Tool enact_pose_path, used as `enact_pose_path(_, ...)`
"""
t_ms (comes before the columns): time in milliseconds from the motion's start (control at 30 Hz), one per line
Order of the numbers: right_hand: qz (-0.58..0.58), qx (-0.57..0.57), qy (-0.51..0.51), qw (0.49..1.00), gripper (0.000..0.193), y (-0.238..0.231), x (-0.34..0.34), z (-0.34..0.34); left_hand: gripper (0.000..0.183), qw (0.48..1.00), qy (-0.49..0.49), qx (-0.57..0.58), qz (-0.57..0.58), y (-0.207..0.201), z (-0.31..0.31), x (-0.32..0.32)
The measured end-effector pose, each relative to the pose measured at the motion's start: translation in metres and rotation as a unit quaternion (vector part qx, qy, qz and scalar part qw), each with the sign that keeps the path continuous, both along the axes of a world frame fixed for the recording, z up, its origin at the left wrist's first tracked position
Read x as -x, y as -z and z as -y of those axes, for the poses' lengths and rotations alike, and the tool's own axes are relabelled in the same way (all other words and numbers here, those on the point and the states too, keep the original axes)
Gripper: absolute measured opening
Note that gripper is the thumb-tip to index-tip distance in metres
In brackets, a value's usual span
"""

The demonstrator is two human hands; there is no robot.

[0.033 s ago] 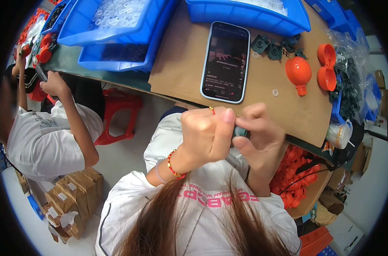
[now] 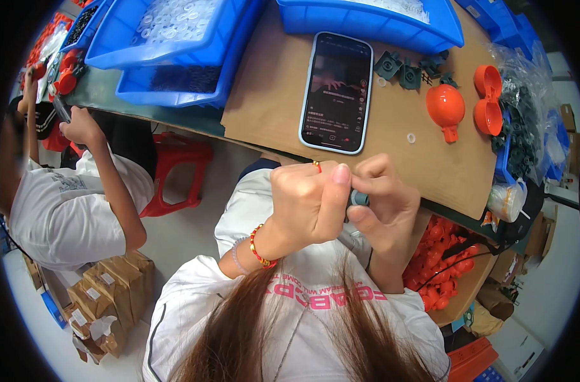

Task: Assembling small plastic components for a poultry watering system, including fitting bowls, valves, and springs together.

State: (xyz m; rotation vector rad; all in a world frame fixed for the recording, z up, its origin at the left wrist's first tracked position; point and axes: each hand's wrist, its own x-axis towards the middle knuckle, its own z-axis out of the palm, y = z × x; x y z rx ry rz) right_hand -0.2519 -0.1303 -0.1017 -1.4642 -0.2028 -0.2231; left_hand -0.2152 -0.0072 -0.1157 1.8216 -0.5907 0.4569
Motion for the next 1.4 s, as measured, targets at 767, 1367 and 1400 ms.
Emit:
enact_pose_path(767,0.039,0.682,0.223,0.695,0.020,-0.022,-0.111,0.065,0.026,0.832,0.275,0.164,-0.453,-0.028,-0.013,-0.006)
enact_pose_path(1367,0.135,0.404,0.145,0.893,0.017,-0.018,-0.008,0.002,0.036,0.819,0.275,0.319,-0.389,-0.017,0.001,-0.006)
enact_pose_path(1400,0.130,0.460,0.148,0.866,0.018,-0.019,-0.007,0.000,0.034,0.829,0.268,0.323,-0.369,-0.015,0.002,-0.006)
